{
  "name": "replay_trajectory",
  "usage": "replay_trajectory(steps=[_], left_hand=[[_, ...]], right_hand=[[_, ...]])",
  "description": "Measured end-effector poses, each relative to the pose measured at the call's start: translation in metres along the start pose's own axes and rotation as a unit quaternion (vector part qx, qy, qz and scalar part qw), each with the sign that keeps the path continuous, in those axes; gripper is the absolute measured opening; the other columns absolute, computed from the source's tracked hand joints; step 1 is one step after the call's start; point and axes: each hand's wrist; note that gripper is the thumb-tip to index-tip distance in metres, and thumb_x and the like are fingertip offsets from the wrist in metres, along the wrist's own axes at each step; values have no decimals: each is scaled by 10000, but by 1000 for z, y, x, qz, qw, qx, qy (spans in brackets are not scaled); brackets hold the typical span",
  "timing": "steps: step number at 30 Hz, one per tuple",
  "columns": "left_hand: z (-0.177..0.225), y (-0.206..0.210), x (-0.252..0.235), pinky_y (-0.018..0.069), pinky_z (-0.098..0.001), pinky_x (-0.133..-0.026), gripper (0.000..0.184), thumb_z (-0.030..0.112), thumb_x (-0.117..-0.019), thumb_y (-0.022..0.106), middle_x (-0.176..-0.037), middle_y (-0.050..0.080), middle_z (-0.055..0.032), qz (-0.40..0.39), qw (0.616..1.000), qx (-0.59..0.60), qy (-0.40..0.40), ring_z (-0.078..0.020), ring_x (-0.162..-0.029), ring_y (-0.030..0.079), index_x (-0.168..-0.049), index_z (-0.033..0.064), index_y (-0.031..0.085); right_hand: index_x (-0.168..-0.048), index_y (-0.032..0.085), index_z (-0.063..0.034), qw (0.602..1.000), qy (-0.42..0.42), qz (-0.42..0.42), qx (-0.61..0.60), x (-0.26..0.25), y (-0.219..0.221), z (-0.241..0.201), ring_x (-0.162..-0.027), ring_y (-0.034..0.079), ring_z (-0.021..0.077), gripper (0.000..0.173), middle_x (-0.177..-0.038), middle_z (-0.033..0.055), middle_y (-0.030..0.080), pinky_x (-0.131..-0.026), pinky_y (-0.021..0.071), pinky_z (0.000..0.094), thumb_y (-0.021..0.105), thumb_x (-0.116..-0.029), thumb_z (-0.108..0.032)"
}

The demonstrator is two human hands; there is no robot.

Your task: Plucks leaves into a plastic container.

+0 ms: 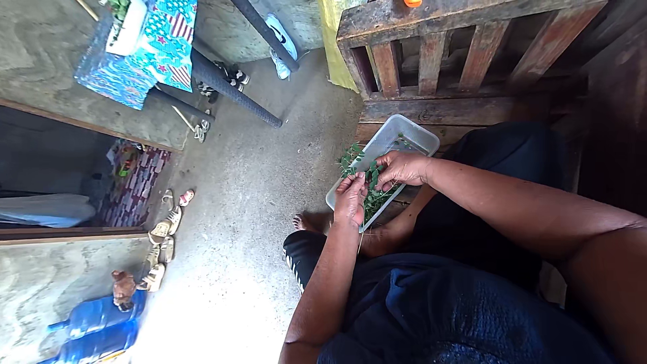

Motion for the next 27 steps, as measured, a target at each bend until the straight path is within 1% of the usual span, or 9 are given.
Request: replay_trajectory(steps=[5, 8, 12, 17, 20, 22, 24, 25, 27], left_hand=[[-4, 2, -1, 520, -254, -786, 81, 81, -1014, 622, -876, 621, 24, 1, 999, -5, 39, -79, -791, 584, -943, 113, 645], [-6, 4, 0, 535, -248, -789, 65, 82, -1015, 622, -900, 639, 17, 11, 999, 10, 44, -80, -809, 610, -963, 117, 637], [-11, 8, 3, 552, -265, -811, 72, 38, -1003, 623, -958, 700, -13, 7, 999, 5, 52, -103, -881, 657, -972, 90, 662], [-9, 10, 5, 554, -282, -828, 70, 28, -1001, 620, -953, 697, -26, 10, 999, 13, 45, -116, -876, 661, -963, 80, 649], [-5, 6, 2, 550, -267, -797, 108, 26, -1003, 613, -892, 649, 4, 29, 998, 33, 40, -100, -826, 629, -935, 109, 628], [-4, 0, 0, 551, -260, -796, 122, 32, -1006, 611, -879, 644, 14, 27, 998, 26, 55, -94, -822, 629, -922, 118, 632], [-4, -6, 0, 557, -260, -800, 123, 28, -1003, 617, -882, 661, 17, 18, 997, 2, 69, -88, -822, 639, -918, 114, 640], [-4, -8, 1, 558, -261, -804, 118, 26, -1000, 621, -886, 667, 17, 12, 997, -12, 74, -88, -826, 643, -921, 111, 641], [-6, -10, 2, 562, -261, -806, 98, 21, -988, 638, -903, 672, 11, 2, 996, -40, 83, -85, -833, 646, -929, 99, 642]], right_hand=[[-1159, 600, 21, 998, -19, 20, -56, -2, 0, 1, -701, 664, 130, 242, -893, 101, 673, -649, 565, 242, 582, -940, 123], [-1065, 598, 6, 995, -20, 42, -88, -2, 1, 1, -676, 667, 131, 170, -848, 81, 672, -632, 572, 242, 555, -951, 125], [-1064, 610, 6, 994, -29, 64, -84, -2, 1, 0, -676, 675, 120, 132, -872, 72, 685, -616, 576, 242, 575, -969, 92], [-958, 622, 12, 993, -39, 76, -79, -2, 2, 0, -623, 653, 116, 128, -805, 71, 680, -590, 560, 231, 582, -936, 132], [-908, 602, -9, 993, -44, 102, -40, -5, -2, -1, -622, 649, 107, 121, -773, 58, 671, -594, 553, 233, 586, -949, 104], [-976, 663, 14, 988, -48, 138, 55, -6, -9, -2, -706, 665, 115, 111, -860, 85, 690, -675, 573, 263, 599, -940, 98], [-1104, 714, -8, 977, -57, 149, 138, -6, -18, -3, -909, 654, 166, 223, -1058, 120, 702, -831, 535, 357, 578, -950, 79], [-1143, 709, -16, 977, -64, 150, 134, -5, -20, -4, -957, 639, 174, 232, -1119, 121, 692, -849, 520, 373, 556, -981, 47], [-1111, 717, -37, 984, -66, 153, 69, -3, -20, -8, -946, 635, 135, 197, -1097, 73, 702, -829, 513, 335, 534, -1039, -56]])
Point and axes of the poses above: each hand's wrist, its own x-axis away from the middle knuckle, its own y-axis out of the palm, z = x × y
